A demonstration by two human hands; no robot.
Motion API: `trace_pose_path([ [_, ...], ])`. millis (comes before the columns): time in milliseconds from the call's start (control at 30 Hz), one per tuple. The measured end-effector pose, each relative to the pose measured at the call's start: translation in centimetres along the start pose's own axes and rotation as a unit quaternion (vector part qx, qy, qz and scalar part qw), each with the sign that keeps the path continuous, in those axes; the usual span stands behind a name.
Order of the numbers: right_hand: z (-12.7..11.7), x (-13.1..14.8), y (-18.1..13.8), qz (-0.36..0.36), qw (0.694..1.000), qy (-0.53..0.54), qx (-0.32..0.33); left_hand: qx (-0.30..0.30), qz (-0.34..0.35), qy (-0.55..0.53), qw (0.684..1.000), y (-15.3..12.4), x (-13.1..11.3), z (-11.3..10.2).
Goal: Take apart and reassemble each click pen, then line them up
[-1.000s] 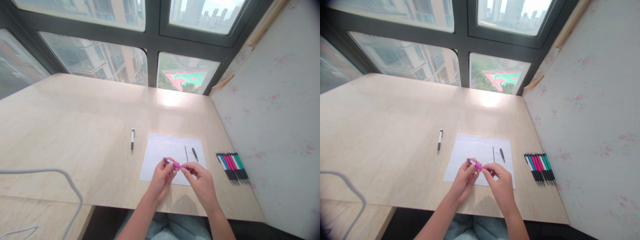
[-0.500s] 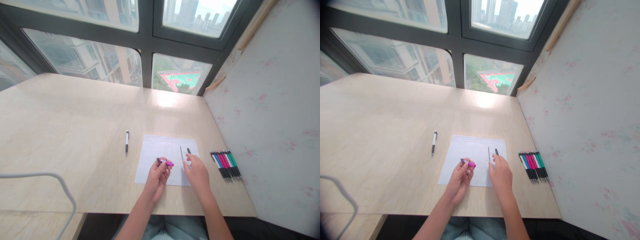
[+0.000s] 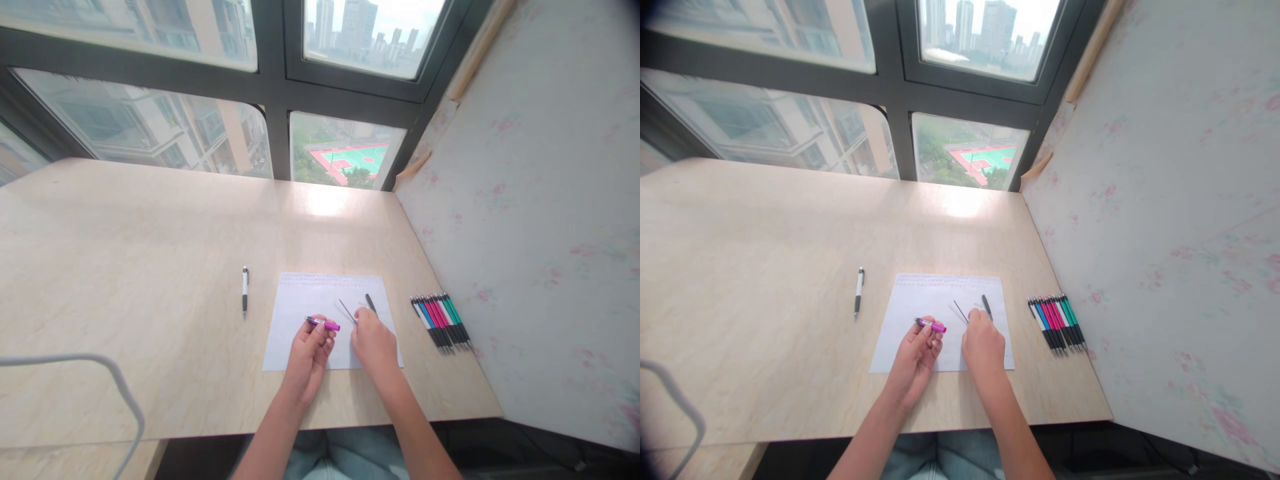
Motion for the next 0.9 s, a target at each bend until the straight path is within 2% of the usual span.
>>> trace_pose_path([
  [67, -0.1, -0.1, -0.1, 0.0, 1.0, 0.025, -0.002, 0.002, 0.002, 0.002, 1.0, -0.1, 0.0, 0.1],
  [167, -0.6, -0.5, -0.3, -0.01, 0.99, 0.139, -0.019, 0.005, 0.006, 0.003, 1.0, -0.2, -0.1, 0.2],
  [300, -2.0, -1.8, -1.1, -0.003, 0.941, 0.337, -0.029, 0.017, 0.01, -0.005, 1.0, -0.5, -0.3, 0.4],
  [400, -3.0, -3.6, -2.0, 0.055, 0.898, 0.437, -0.024, 0.033, 0.01, -0.02, 0.999, -0.8, -0.4, 0.5],
  [500, -3.9, -4.9, -2.8, 0.062, 0.884, 0.464, -0.015, 0.036, 0.013, -0.035, 0.999, -0.7, -0.4, 0.4],
  [633, -4.9, -6.0, -3.2, 0.048, 0.891, 0.451, -0.03, 0.033, 0.024, -0.054, 0.998, -0.5, -0.6, 0.1],
  [900, -5.9, -4.8, -3.3, -0.027, 0.913, 0.405, -0.039, 0.033, 0.036, -0.028, 0.998, -0.8, -0.5, 0.3],
])
Point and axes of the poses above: each hand's wrist, its own y-axis towards the middle knuckle, its own z-axis out of the palm, x = y × z, the point moved 6 cm from there along y, towards the middle knuckle, and after that the axes turned 15 degrees about -x, right-handed, at the moved point
